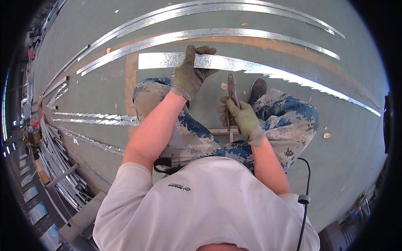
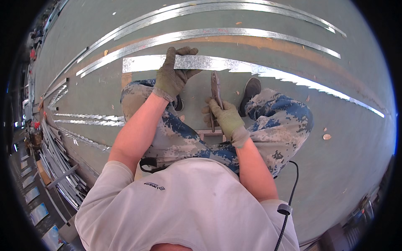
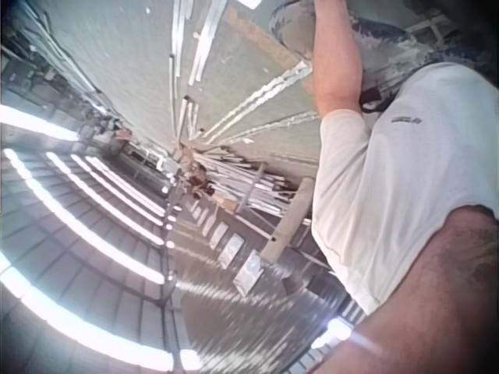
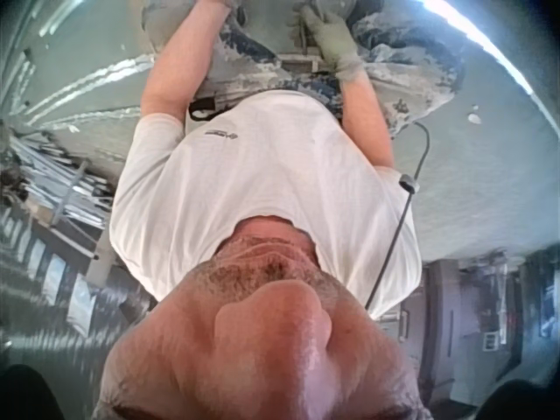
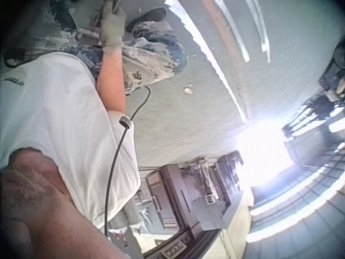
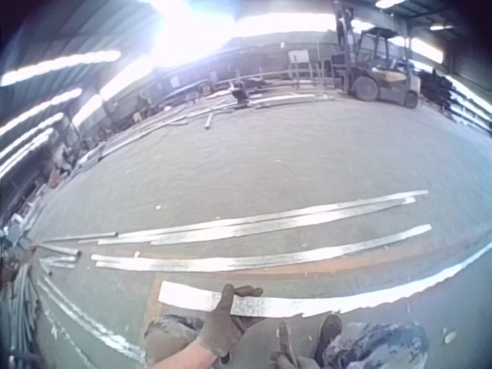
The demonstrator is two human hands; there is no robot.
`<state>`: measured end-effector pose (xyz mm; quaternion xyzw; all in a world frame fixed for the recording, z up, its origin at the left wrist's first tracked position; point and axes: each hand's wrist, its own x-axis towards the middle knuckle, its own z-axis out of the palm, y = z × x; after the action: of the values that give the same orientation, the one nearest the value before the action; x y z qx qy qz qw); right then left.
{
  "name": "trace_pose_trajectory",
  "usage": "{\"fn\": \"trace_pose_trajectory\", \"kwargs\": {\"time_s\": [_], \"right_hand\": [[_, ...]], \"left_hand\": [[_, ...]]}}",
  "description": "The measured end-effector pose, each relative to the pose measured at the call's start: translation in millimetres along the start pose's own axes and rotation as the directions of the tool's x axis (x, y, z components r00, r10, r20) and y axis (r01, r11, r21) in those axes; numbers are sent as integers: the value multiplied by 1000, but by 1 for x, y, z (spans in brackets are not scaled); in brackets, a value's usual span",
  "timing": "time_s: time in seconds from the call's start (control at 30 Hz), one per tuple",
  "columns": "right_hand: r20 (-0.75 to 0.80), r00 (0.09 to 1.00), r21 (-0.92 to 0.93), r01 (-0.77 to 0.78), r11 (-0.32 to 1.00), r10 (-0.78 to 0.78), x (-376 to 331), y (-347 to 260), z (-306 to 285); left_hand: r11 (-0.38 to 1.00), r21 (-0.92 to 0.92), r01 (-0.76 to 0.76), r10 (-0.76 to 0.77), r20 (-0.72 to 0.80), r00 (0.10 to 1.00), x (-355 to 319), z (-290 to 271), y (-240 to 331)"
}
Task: The person picks up a long metal strip and sits on the floor. They use pliers to cut the metal strip into smaller pieces, placing the cut pieces on the floor.
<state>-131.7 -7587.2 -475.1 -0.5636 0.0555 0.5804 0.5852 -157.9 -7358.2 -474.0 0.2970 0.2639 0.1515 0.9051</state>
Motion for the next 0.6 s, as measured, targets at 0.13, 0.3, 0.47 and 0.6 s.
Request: {"fn": "trace_pose_trajectory", "kwargs": {"time_s": [0.13, 0.3, 0.47, 0.6], "right_hand": [[-8, 1000, -8, 18, 1000, -18, 6, 0, 0], [-21, 999, -4, 34, 999, -35, 9, 3, -2], [-37, 999, 9, 21, 1000, -20, 13, 6, 0], [-62, 998, 34, 8, 999, -6, 12, 3, 4]], "left_hand": [[1000, 15, -23, 22, 11, 1000, 0, -2, 0], [1000, 12, -6, 6, 2, 1000, -1, -1, 1], [999, 32, 0, 0, 13, 1000, -3, 0, 1], [998, 60, -13, 12, 27, 1000, -4, 2, 2]]}}
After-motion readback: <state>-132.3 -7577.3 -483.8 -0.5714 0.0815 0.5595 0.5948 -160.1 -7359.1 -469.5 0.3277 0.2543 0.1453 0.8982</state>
